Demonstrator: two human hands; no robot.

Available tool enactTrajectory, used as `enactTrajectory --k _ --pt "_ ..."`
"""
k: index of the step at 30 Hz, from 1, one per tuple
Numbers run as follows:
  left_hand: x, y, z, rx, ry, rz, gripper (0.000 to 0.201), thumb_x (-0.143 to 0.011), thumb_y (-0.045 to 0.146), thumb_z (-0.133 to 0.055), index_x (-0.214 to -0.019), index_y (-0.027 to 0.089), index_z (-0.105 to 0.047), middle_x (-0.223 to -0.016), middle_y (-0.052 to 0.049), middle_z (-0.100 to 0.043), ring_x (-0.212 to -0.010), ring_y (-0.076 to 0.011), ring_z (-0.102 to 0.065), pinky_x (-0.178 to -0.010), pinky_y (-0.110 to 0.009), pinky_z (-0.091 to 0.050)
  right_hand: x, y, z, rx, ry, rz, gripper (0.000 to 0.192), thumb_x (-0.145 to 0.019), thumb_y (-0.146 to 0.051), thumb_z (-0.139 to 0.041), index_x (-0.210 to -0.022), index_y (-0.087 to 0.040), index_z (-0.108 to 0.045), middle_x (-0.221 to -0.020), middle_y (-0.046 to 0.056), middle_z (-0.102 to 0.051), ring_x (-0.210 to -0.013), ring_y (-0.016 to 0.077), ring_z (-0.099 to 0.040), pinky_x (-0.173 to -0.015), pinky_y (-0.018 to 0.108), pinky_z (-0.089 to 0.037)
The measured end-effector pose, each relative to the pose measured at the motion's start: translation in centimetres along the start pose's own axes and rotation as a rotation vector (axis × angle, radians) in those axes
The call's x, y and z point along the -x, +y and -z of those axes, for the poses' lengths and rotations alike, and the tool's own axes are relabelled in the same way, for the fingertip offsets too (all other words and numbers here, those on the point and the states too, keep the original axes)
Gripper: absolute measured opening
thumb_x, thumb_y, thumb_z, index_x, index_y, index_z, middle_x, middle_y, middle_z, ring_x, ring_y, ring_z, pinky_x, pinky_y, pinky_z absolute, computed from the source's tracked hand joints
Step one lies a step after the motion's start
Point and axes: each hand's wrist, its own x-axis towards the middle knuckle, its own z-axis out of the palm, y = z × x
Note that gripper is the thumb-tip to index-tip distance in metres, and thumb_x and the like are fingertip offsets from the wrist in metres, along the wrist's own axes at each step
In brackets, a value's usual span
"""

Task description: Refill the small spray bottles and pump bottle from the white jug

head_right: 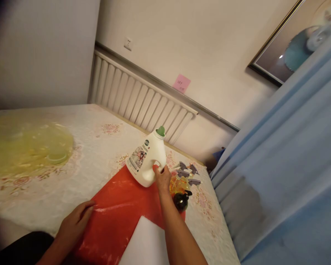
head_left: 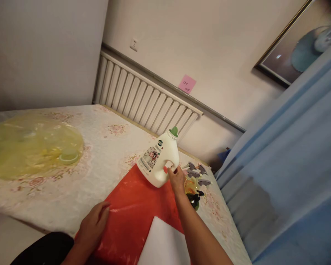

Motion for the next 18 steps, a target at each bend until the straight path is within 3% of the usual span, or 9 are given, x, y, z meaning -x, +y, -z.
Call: enactTrajectory --k 10,18 --pt "0.5 0.7 0.1 -0.003 0.019 -0.059 0.035 -0.087 0.042 -0.041 -0.100 0.019 -0.064 -0.105 -0.009 -0.075 -0.101 -0.0250 -0.070 -0.093 -0.040 -0.055 7.3 -0.7 1.5 -0.063 -0.080 0.052 0.014 -0.073 -0.031 -0.058 -0.070 -0.019 -0.062 -0.059 -0.002 -0.059 -0.056 0.0155 -0.050 -0.053 0.025 -0.040" --pt "3.0 0.8 -0.9 -0.069 0.041 -0.244 0.030 -0.089 0.037 -0.043 -0.103 0.022 -0.064 -0.108 -0.008 -0.073 -0.104 -0.0239 -0.068 -0.099 -0.039 -0.053 11.1 -0.7 1.3 -0.100 -0.188 0.062 0.014 -0.076 -0.028 -0.058 -0.074 -0.018 -0.066 -0.063 -0.001 -0.062 -0.057 0.0147 -0.051 -0.054 0.024 -0.040"
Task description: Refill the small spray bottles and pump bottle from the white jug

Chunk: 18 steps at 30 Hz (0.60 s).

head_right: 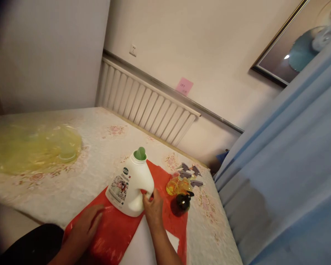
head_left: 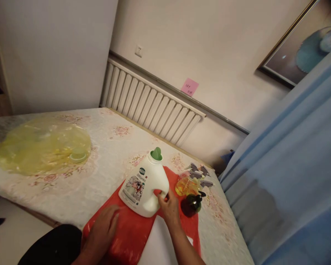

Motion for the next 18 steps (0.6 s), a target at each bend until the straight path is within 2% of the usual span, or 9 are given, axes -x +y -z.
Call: enactTrajectory --k 3,10,13,16,18 --pt "1.2 0.2 -0.3 0.011 0.012 -0.051 0.030 -0.090 0.036 -0.044 -0.105 0.022 -0.065 -0.108 -0.007 -0.074 -0.104 -0.0235 -0.068 -0.098 -0.038 -0.054 0.5 -0.1 -0.4 -0.021 -0.025 -0.001 0.013 -0.077 -0.027 -0.059 -0.077 -0.018 -0.068 -0.063 -0.002 -0.060 -0.056 0.0141 -0.051 -0.054 0.024 -0.040" --pt "2.6 0.5 -0.2 -0.022 -0.001 -0.069 0.030 -0.090 0.037 -0.045 -0.102 0.021 -0.067 -0.103 -0.008 -0.075 -0.100 -0.0247 -0.070 -0.094 -0.039 -0.057 1.0 0.2 -1.2 -0.108 -0.055 -0.029 0.013 -0.076 -0.025 -0.061 -0.083 -0.017 -0.069 -0.069 0.000 -0.066 -0.061 0.0163 -0.057 -0.060 0.025 -0.045" --pt "2.8 0.4 -0.1 -0.025 -0.010 -0.083 0.030 -0.090 0.037 -0.045 -0.101 0.021 -0.067 -0.104 -0.008 -0.075 -0.101 -0.0247 -0.070 -0.094 -0.040 -0.057 1.5 0.4 -0.9 -0.158 -0.068 -0.048 0.023 -0.073 -0.022 -0.064 -0.094 -0.018 -0.070 -0.082 0.003 -0.073 -0.072 0.0190 -0.065 -0.066 0.026 -0.050" --pt "3.1 0.3 -0.1 -0.036 -0.014 -0.074 0.029 -0.089 0.038 -0.046 -0.102 0.022 -0.067 -0.105 -0.008 -0.075 -0.102 -0.0250 -0.070 -0.094 -0.041 -0.057 2.6 0.8 0.0 -0.192 -0.022 -0.091 0.039 -0.070 -0.021 -0.065 -0.108 -0.017 -0.068 -0.097 0.008 -0.075 -0.085 0.0228 -0.069 -0.069 0.028 -0.053" --pt "3.5 0.2 -0.2 -0.037 -0.014 -0.073 0.029 -0.088 0.039 -0.047 -0.101 0.024 -0.067 -0.105 -0.007 -0.075 -0.102 -0.0249 -0.070 -0.094 -0.040 -0.057 3.9 1.2 0.8 -0.202 0.024 -0.131 0.039 -0.071 -0.021 -0.063 -0.109 -0.016 -0.068 -0.097 0.011 -0.075 -0.084 0.0239 -0.070 -0.070 0.031 -0.055"
